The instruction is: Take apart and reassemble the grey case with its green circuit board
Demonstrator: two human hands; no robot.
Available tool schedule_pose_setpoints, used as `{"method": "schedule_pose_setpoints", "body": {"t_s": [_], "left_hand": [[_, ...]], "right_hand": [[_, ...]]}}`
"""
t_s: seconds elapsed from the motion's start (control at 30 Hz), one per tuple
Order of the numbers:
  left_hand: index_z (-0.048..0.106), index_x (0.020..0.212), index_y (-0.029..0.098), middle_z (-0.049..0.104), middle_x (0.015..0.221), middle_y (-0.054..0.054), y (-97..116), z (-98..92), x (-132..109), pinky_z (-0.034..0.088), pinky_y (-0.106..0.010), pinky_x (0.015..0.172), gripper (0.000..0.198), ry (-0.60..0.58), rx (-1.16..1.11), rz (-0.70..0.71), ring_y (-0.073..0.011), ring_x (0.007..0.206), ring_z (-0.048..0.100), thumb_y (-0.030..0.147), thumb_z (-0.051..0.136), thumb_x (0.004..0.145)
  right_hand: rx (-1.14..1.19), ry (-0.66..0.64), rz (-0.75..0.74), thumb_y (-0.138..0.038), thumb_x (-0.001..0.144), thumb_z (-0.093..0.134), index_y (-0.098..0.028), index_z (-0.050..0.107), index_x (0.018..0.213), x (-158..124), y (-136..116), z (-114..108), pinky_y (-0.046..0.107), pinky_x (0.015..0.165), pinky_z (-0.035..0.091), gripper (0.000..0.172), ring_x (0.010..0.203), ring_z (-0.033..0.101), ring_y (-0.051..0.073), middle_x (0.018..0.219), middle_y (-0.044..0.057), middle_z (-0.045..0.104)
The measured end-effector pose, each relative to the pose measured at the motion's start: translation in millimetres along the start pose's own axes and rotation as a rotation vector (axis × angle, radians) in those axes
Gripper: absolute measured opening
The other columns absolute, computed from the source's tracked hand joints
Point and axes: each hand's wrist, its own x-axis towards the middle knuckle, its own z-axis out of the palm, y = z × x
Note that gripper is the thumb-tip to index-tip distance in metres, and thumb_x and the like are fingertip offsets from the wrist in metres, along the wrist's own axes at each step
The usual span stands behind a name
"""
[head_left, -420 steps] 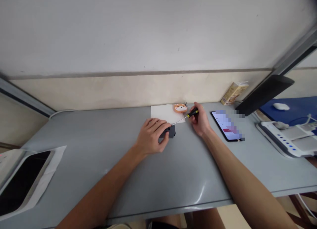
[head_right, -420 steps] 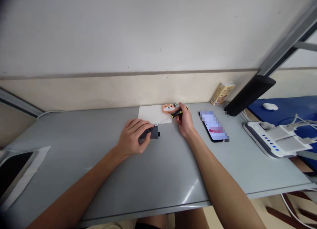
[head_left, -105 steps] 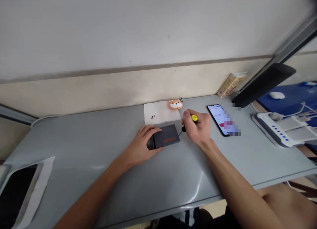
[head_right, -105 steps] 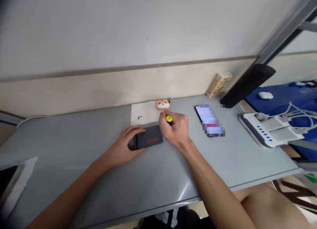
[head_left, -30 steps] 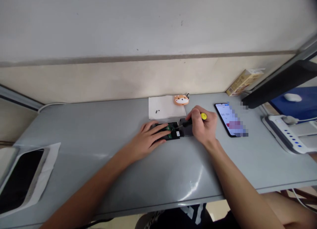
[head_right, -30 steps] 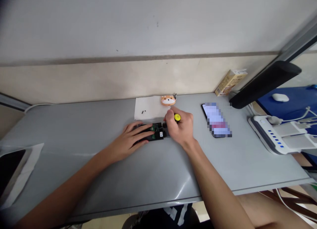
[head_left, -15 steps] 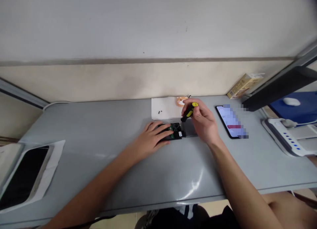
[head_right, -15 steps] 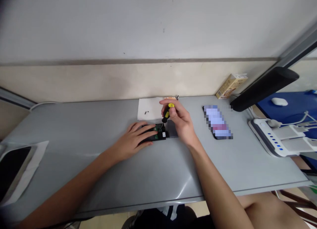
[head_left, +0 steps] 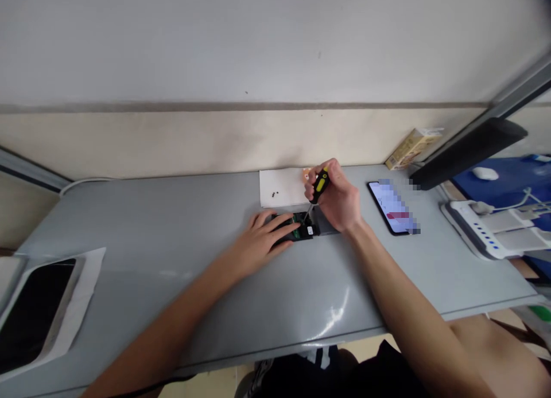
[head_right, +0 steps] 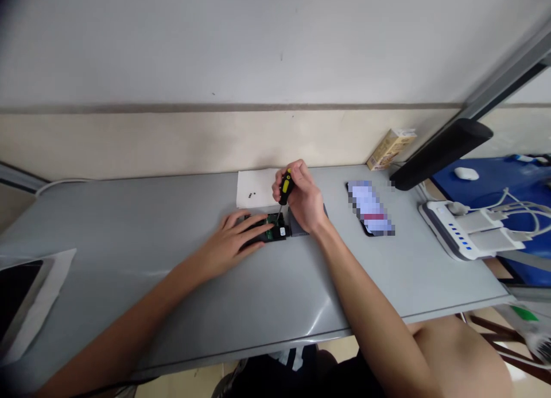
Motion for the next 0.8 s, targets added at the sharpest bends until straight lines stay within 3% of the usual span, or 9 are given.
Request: {"method": "schedule_pose_setpoints", "body": {"t_s": [0.13,0.27,0.4,0.63,0.8], "left_hand": [[0.055,0.148,0.036,0.054,0.153,-0.004,-3,0.8,-1,0.038,-0.052,0.117,0.044,-0.003,-0.041,-0.006,-0.0295,0.138,0.039,0.046,0.046,0.107],[0.054,0.149,0.035,0.054,0.152,-0.003,-2,-1.2,-1,0.037,-0.053,0.118,0.044,-0.014,-0.025,-0.019,-0.0296,0.137,0.038,0.046,0.047,0.107],[0.053,0.15,0.036,0.054,0.152,-0.003,0,-3.8,0,0.037,-0.052,0.119,0.044,-0.018,-0.028,-0.019,-0.0292,0.136,0.039,0.045,0.047,0.107],[0.053,0.15,0.036,0.053,0.154,-0.003,1,-2.1,0,0.037,-0.053,0.118,0.045,-0.026,-0.007,-0.025,-0.0307,0.138,0.039,0.044,0.047,0.107],[0.052,0.151,0.035,0.054,0.153,-0.003,0,-0.5,-1,0.036,-0.053,0.118,0.045,-0.02,0.011,-0.02,-0.0305,0.139,0.038,0.044,0.047,0.107]], "right_hand": [[-0.046,-0.04,0.048,-0.062,0.096,0.054,-0.025,0.054,0.091,-7,-3,-7,0.031,0.064,0.048,0.038,0.065,0.049,0.014,0.08,0.0,0.05],[-0.043,-0.025,0.017,-0.07,0.097,0.043,-0.027,0.052,0.092,-13,-1,-3,0.031,0.058,0.044,0.043,0.059,0.041,0.014,0.071,-0.002,0.042],[-0.058,0.034,-0.009,-0.065,0.097,0.051,-0.029,0.045,0.092,-15,0,1,0.029,0.051,0.038,0.036,0.052,0.034,0.014,0.066,-0.005,0.037],[-0.173,0.005,0.01,-0.067,0.095,0.051,-0.027,0.051,0.09,-10,-5,-4,0.033,0.062,0.049,0.04,0.069,0.054,0.017,0.082,0.002,0.054],[-0.149,-0.006,0.015,-0.067,0.099,0.042,-0.027,0.053,0.089,-16,-1,4,0.034,0.06,0.049,0.043,0.063,0.049,0.017,0.071,0.001,0.046]]}}
